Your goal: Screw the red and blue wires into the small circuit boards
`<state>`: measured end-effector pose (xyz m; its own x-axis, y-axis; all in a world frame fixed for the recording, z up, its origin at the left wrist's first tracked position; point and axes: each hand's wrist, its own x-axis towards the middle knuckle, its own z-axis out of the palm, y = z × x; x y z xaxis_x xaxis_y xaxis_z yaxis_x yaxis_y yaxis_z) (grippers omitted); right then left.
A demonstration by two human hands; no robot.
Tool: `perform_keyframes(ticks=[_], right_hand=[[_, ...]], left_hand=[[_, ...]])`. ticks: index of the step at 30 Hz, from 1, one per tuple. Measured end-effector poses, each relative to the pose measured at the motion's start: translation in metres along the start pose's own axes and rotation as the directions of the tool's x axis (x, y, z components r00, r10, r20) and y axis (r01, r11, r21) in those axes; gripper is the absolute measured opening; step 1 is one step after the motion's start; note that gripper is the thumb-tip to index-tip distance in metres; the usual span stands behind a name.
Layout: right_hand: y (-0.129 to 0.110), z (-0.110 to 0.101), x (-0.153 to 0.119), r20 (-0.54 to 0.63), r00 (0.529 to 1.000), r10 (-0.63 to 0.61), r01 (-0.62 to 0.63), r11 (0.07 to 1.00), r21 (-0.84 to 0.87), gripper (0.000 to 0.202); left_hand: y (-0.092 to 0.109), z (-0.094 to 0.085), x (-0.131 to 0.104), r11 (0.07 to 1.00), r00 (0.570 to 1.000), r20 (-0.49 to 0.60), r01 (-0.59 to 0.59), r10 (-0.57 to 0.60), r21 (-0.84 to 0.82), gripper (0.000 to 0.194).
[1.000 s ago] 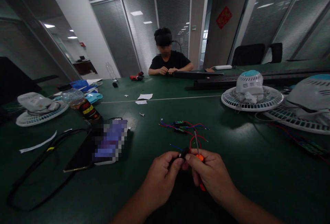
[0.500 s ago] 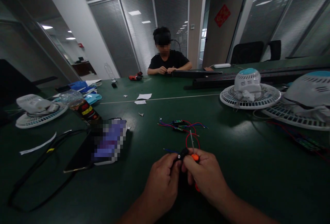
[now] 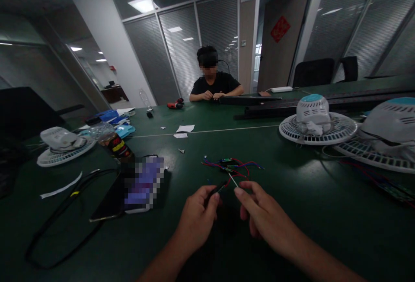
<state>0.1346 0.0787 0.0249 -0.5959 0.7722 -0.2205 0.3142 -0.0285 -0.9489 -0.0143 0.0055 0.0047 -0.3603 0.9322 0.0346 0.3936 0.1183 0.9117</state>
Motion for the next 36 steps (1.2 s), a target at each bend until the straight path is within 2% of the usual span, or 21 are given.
perform_keyframes(ticks=[2,5,7,11,17,23,29,33,36], right_hand=[[0.0,-0.004,-0.006,-0.003,0.997,-0.075,0.073,0.98,-0.187,0.029],[0.002,-0.004,-0.013,0.054,0.989,-0.137,0.145,0.853,-0.502,0.024],[0.002,0.0,-0.014,0.079,0.986,-0.145,0.164,0.792,-0.588,0.026],[0.002,0.006,-0.014,0.083,0.98,-0.183,0.193,0.735,-0.65,0.029],[0.0,0.006,-0.014,0.095,0.968,-0.23,0.228,0.661,-0.715,0.029],[0.003,0.007,-0.013,0.106,0.959,-0.263,0.253,0.628,-0.736,0.028],[0.006,0.007,-0.013,0.097,0.96,-0.263,0.249,0.64,-0.727,0.028],[0.003,0.007,-0.013,0.113,0.962,-0.249,0.248,0.624,-0.741,0.028],[-0.001,0.007,-0.014,0.142,0.962,-0.232,0.256,0.592,-0.764,0.028]], left_hand=[[-0.003,-0.003,0.004,0.998,0.998,-0.035,0.051,-0.052,-0.022,0.03],[-0.001,-0.005,0.007,0.995,0.993,-0.05,0.103,-0.103,-0.012,0.03],[0.002,-0.005,0.006,0.993,0.991,-0.061,0.121,-0.12,0.015,0.03],[0.004,-0.005,0.005,0.991,0.99,-0.063,0.126,-0.123,0.042,0.031],[0.001,-0.003,0.004,0.994,0.992,-0.068,0.102,-0.104,-0.032,0.03],[-0.002,-0.002,0.006,0.989,0.992,-0.062,0.104,-0.111,-0.105,0.026],[-0.004,-0.004,0.006,0.979,0.993,0.012,0.122,-0.121,-0.165,0.028],[0.0,-0.005,0.007,0.981,0.989,0.061,0.145,-0.138,-0.132,0.026],[0.001,-0.007,0.007,0.988,0.985,0.081,0.153,-0.151,-0.019,0.023]])
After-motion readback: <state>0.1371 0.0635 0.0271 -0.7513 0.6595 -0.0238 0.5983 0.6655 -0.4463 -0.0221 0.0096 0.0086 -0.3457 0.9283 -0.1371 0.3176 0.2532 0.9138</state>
